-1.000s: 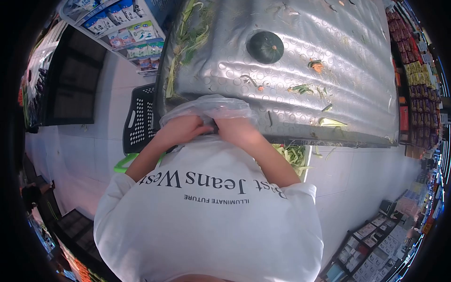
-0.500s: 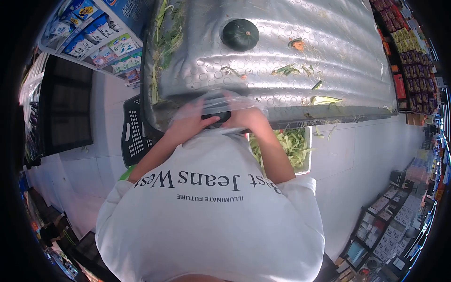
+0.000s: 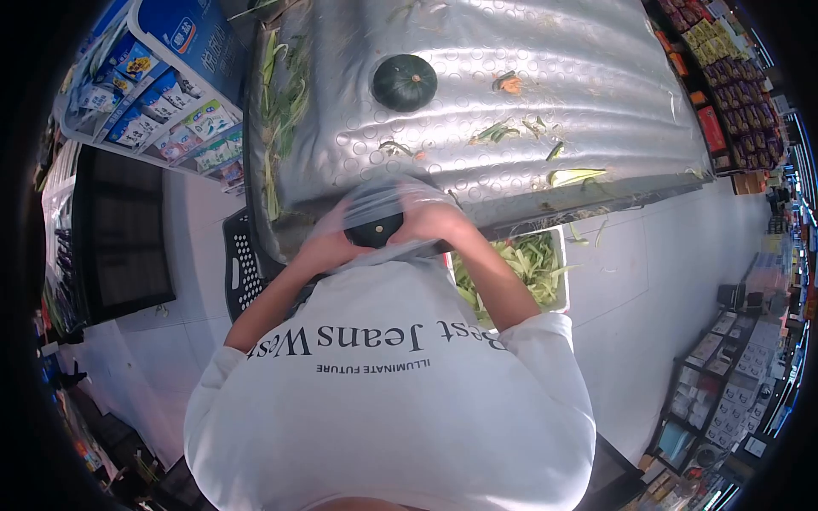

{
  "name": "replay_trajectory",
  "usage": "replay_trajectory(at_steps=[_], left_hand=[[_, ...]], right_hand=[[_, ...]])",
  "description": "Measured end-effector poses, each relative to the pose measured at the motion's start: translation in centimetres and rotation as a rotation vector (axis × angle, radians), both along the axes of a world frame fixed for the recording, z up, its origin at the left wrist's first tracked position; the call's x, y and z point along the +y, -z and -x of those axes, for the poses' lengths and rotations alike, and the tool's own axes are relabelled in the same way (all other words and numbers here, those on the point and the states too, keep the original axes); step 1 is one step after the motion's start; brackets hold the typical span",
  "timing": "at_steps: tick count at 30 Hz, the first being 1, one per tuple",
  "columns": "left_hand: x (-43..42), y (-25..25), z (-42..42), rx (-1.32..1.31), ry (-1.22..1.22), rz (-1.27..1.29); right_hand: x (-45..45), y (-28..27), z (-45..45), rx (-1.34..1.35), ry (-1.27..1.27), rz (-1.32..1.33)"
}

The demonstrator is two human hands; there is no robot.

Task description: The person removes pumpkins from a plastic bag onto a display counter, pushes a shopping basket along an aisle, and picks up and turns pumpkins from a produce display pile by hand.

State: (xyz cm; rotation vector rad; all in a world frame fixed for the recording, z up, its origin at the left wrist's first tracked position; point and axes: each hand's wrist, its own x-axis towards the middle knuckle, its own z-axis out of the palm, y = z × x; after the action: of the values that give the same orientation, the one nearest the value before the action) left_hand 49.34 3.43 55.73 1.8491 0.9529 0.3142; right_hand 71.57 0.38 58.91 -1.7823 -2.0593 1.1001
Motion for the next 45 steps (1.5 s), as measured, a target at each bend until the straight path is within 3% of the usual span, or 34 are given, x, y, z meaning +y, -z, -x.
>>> replay_trajectory(at_steps=[4, 9, 12, 15, 18, 21, 24, 28, 33, 40, 45], left_hand=[[-0.1, -2.0, 0.0, -0.062, 0.084, -0.076], [0.2, -5.6, 0.6, -0.210, 0.216, 0.131], [0.5, -5.6, 1.3, -0.302, 0.239, 0.374], [1.5, -5.2, 1.6, -0.478, 0.373, 0.439], [0.6, -4.5, 0.8, -0.858, 0.421, 0.842], [-1.0, -2.2, -0.2, -1.087, 0.291, 1.253], [-1.2, -2.4, -1.3, -1.145, 0.162, 1.323], [-1.4, -5.7, -2.3, -0.981, -0.075, 0.962], [-1.6, -8.1, -3.0, -0.984, -0.117, 0.714], [-0.8, -9.9, -3.3, -0.895, -0.183, 0.345], [0.6, -9.6, -2.8, -0.819, -0.126, 0.090]], right_hand=[[-0.3, -3.9, 0.3, 0.098, -0.112, -0.062], [-0.8, -6.0, 0.8, 0.360, -0.244, -0.096], [-0.5, -7.5, 0.7, 0.377, -0.174, 0.215], [-0.3, -7.0, -0.8, 0.788, -0.283, 0.438], [-0.1, -3.8, -2.5, 1.221, -0.374, 0.509], [-0.1, -0.3, -2.9, 1.541, -0.498, 0.476], [-1.3, 1.4, -2.5, 1.647, -0.145, 0.389], [-2.8, -3.0, -1.4, 1.558, 0.155, 0.212], [-3.5, -4.9, -0.9, 1.434, 0.109, 0.075], [-4.4, -7.3, 0.4, 1.217, 0.262, -0.036], [-4.4, -6.7, 1.0, 1.295, 0.239, 0.008]])
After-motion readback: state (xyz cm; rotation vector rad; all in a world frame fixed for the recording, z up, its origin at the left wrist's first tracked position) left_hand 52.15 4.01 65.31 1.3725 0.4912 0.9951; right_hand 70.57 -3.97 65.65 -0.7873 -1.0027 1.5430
